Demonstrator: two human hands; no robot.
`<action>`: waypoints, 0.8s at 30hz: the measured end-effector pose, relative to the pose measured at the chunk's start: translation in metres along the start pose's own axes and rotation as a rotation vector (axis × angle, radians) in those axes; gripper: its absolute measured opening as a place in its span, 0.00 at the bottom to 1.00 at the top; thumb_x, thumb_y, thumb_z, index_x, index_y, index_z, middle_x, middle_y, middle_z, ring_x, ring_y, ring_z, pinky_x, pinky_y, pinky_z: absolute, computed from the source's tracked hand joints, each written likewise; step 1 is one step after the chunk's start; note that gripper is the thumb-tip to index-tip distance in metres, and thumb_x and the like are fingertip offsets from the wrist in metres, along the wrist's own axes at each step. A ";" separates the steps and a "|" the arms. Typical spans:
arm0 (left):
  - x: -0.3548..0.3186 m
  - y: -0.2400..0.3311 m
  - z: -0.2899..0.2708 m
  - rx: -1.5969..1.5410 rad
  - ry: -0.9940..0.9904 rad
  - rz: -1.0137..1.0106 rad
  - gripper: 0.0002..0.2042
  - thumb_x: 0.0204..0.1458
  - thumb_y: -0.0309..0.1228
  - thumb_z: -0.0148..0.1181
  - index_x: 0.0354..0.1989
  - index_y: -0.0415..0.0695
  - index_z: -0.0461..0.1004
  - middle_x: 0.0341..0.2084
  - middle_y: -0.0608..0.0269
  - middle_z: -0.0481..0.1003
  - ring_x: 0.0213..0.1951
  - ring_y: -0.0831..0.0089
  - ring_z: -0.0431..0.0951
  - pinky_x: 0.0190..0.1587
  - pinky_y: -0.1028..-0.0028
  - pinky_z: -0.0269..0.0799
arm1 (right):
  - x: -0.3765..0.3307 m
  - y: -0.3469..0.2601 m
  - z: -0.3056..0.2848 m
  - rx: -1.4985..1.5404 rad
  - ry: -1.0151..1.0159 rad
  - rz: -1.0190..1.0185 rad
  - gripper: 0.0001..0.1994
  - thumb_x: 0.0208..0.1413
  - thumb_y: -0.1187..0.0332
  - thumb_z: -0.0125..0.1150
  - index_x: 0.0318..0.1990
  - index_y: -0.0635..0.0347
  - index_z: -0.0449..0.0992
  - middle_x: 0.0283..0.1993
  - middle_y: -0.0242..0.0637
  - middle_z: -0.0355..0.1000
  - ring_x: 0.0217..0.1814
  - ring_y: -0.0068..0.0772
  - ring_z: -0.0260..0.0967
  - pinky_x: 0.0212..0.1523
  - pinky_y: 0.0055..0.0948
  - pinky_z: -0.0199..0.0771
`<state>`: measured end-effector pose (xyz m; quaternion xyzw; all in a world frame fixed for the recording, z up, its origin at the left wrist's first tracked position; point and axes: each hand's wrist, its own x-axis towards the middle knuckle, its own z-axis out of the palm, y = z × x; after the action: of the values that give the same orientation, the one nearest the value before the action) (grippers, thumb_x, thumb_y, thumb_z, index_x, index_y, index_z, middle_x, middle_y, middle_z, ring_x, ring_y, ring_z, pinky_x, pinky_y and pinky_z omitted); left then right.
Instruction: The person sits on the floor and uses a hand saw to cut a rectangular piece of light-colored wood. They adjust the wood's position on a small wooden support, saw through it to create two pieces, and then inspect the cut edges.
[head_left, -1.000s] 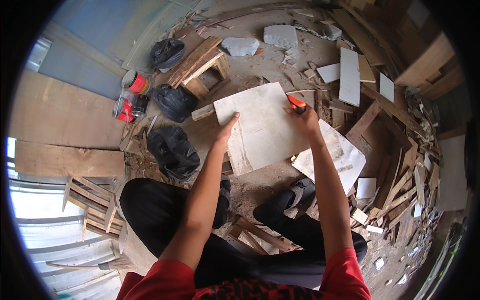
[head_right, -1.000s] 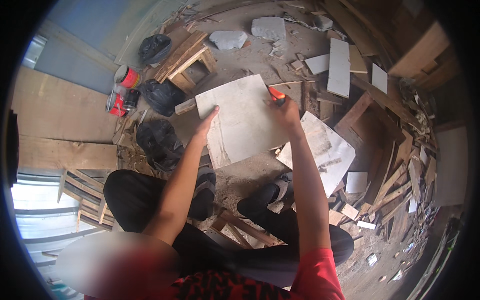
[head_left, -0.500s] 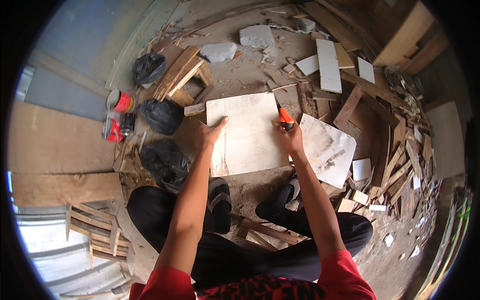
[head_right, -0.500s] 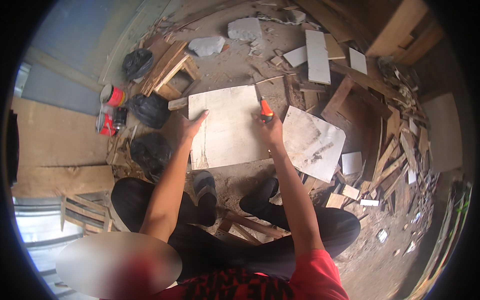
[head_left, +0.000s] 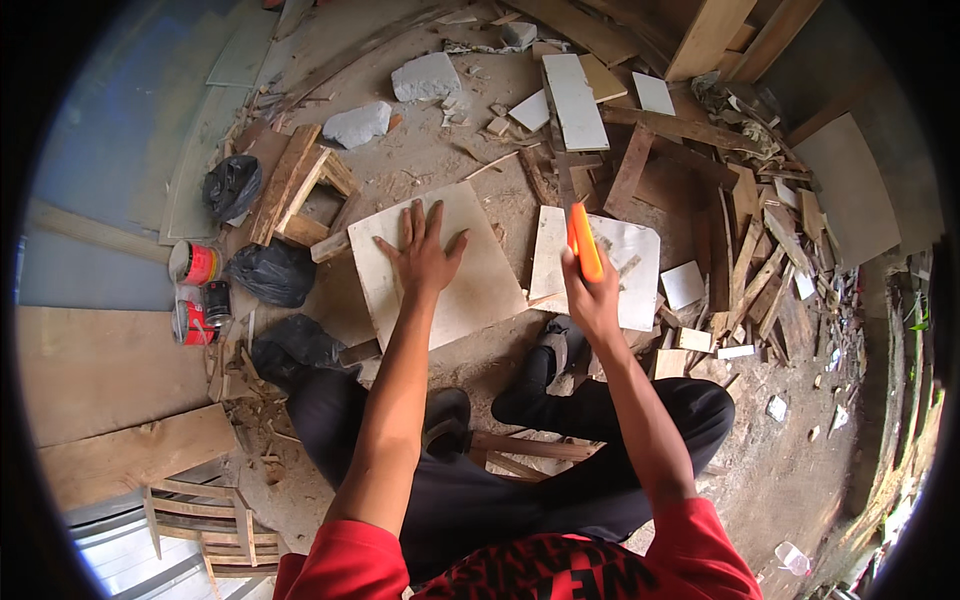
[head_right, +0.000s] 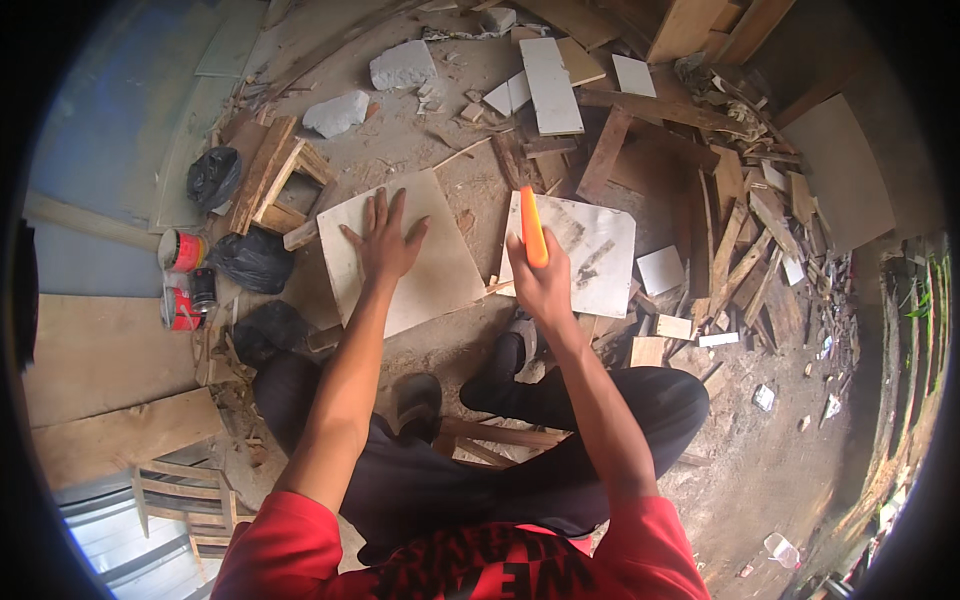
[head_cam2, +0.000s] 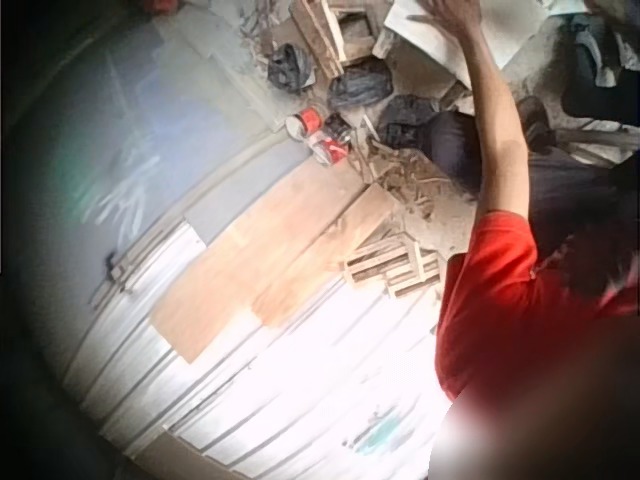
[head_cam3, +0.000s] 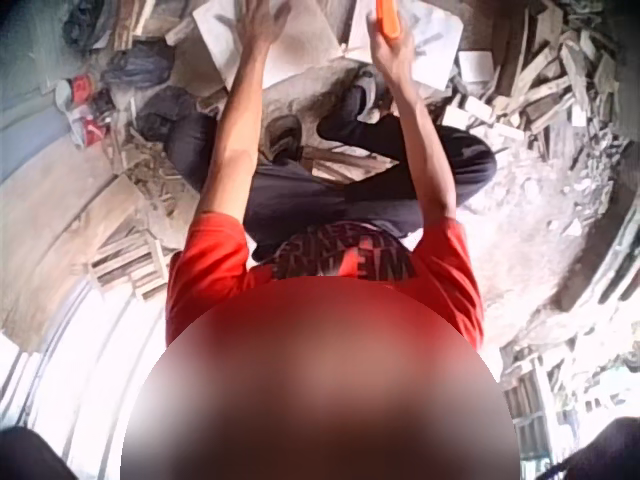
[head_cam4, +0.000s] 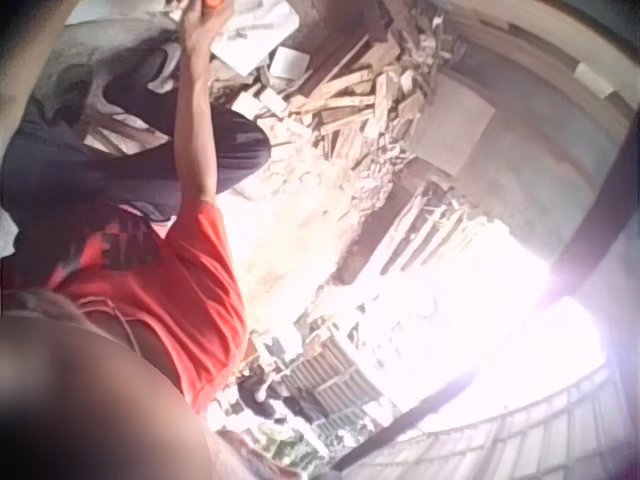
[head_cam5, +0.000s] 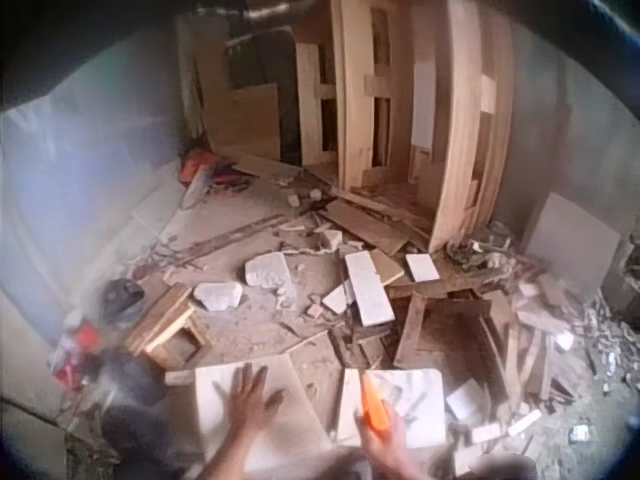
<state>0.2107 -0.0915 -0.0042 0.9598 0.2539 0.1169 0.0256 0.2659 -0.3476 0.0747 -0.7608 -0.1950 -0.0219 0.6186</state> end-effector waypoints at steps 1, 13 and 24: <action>0.000 0.000 0.001 0.003 0.016 0.006 0.36 0.54 0.63 0.43 0.68 0.60 0.56 0.71 0.58 0.48 0.72 0.61 0.45 0.60 0.25 0.26 | -0.023 -0.009 -0.015 0.097 -0.010 0.144 0.15 0.60 0.60 0.58 0.31 0.65 0.69 0.19 0.32 0.63 0.22 0.19 0.58 0.23 0.28 0.60; 0.012 0.016 0.005 0.046 -0.076 -0.027 0.32 0.56 0.54 0.50 0.66 0.53 0.54 0.68 0.58 0.52 0.71 0.58 0.48 0.59 0.24 0.32 | -0.176 -0.023 -0.019 0.025 -0.153 0.288 0.17 0.56 0.60 0.63 0.22 0.63 0.68 0.13 0.35 0.61 0.15 0.22 0.57 0.19 0.28 0.61; 0.052 0.030 0.035 -0.020 -0.071 0.076 0.26 0.60 0.43 0.44 0.68 0.59 0.54 0.68 0.58 0.53 0.70 0.61 0.49 0.64 0.32 0.34 | -0.177 -0.014 -0.031 0.068 -0.216 0.278 0.05 0.45 0.71 0.61 0.26 0.64 0.73 0.19 0.43 0.69 0.19 0.40 0.68 0.24 0.33 0.69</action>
<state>0.2777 -0.0913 -0.0242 0.9720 0.2149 0.0861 0.0397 0.1045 -0.4223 0.0463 -0.7571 -0.1539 0.1524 0.6163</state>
